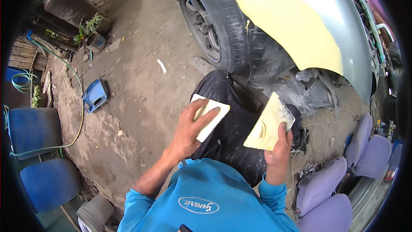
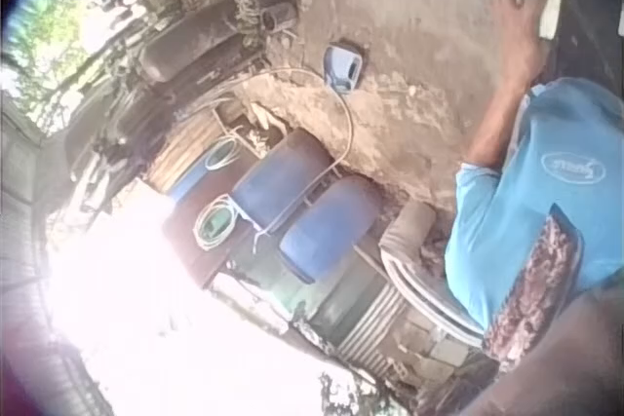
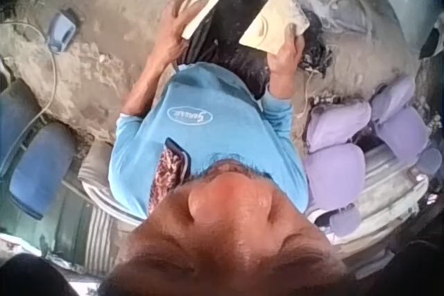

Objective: Apply and smooth body filler on a car fender using a spreader.

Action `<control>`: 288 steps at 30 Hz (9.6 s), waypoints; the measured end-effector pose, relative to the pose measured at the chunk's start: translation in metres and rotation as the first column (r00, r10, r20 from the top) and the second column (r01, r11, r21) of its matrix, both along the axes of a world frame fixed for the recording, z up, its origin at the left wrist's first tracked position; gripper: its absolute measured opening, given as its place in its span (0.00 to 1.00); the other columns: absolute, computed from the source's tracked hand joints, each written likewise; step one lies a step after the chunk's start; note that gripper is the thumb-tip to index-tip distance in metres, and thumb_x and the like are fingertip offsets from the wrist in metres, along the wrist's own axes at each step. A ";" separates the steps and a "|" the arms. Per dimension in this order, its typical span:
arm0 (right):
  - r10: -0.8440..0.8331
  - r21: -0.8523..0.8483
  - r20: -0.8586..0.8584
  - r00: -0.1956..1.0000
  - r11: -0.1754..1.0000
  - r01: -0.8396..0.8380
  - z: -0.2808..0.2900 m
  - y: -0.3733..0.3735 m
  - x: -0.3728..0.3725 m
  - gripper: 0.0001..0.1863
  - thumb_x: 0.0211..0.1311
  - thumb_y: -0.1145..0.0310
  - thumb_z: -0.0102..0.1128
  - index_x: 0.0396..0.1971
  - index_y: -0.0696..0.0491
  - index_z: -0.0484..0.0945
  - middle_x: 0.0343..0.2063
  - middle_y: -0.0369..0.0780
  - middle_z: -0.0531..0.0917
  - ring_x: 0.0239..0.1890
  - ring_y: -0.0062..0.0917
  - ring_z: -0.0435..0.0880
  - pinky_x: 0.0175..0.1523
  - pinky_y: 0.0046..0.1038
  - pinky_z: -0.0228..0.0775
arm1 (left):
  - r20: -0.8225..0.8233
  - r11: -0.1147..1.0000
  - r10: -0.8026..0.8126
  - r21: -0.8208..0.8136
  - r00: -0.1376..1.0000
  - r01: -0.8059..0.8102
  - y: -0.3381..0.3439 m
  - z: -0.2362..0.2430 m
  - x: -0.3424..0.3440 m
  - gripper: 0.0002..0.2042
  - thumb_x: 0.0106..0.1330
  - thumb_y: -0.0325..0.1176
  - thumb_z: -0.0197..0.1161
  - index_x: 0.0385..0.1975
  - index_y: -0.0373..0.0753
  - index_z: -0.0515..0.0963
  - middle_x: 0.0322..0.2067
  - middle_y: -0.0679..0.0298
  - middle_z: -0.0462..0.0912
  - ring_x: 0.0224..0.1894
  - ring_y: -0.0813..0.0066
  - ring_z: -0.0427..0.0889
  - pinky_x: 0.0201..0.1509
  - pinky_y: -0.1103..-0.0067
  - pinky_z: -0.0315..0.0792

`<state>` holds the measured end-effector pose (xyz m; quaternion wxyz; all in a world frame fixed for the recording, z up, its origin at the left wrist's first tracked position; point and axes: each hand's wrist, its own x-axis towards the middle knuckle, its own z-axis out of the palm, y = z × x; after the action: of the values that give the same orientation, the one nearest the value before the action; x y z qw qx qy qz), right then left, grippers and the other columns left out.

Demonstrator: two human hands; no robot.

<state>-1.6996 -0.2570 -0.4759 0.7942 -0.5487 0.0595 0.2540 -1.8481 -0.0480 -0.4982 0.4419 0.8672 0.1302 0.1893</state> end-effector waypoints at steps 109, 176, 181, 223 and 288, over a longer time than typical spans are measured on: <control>-0.034 0.212 -0.091 0.995 0.976 0.053 0.019 0.018 -0.010 0.18 0.72 0.63 0.49 0.53 0.59 0.71 0.47 0.42 0.81 0.50 0.31 0.81 0.54 0.34 0.73 | 0.102 0.772 -0.631 0.177 0.769 0.611 -0.006 0.066 0.058 0.36 0.47 0.25 0.67 0.59 0.68 0.73 0.63 0.53 0.61 0.67 0.43 0.57 0.67 0.48 0.55; -0.030 0.272 -0.140 0.990 0.960 0.068 0.033 0.028 -0.002 0.21 0.72 0.59 0.49 0.56 0.58 0.69 0.48 0.43 0.80 0.48 0.30 0.82 0.51 0.33 0.76 | 0.206 0.828 -0.548 -0.005 0.811 0.561 -0.011 0.063 0.066 0.29 0.52 0.45 0.73 0.58 0.60 0.75 0.62 0.47 0.60 0.66 0.38 0.57 0.66 0.49 0.55; -0.056 0.289 -0.162 0.985 0.952 0.102 0.018 0.014 0.000 0.21 0.71 0.61 0.52 0.57 0.56 0.67 0.52 0.42 0.78 0.53 0.31 0.80 0.55 0.35 0.75 | -0.117 0.766 -0.509 0.390 0.853 0.511 0.018 0.060 0.059 0.35 0.45 0.28 0.69 0.58 0.65 0.75 0.60 0.55 0.65 0.65 0.47 0.61 0.66 0.49 0.55; 0.078 -0.050 0.131 0.988 0.996 -0.072 0.086 0.022 0.030 0.23 0.72 0.58 0.49 0.58 0.58 0.68 0.48 0.43 0.80 0.48 0.30 0.82 0.51 0.32 0.76 | 0.289 0.892 -0.165 -0.364 0.943 0.267 0.011 0.029 0.027 0.38 0.46 0.09 0.51 0.63 0.42 0.68 0.59 0.52 0.66 0.61 0.52 0.66 0.64 0.66 0.62; 0.456 0.295 -0.304 0.836 0.880 -0.373 -0.098 -0.103 0.077 0.25 0.62 0.70 0.54 0.59 0.61 0.67 0.51 0.48 0.79 0.50 0.40 0.81 0.56 0.40 0.74 | 0.440 0.837 0.541 -0.202 0.717 -0.508 0.032 0.086 0.185 0.22 0.58 0.16 0.53 0.56 0.29 0.68 0.42 0.49 0.72 0.42 0.49 0.75 0.45 0.66 0.70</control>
<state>-1.6225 -0.3601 -0.5734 0.7513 -0.3984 0.0558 0.5232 -1.6632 -0.0162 -0.4117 0.4169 0.7043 0.2628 0.5109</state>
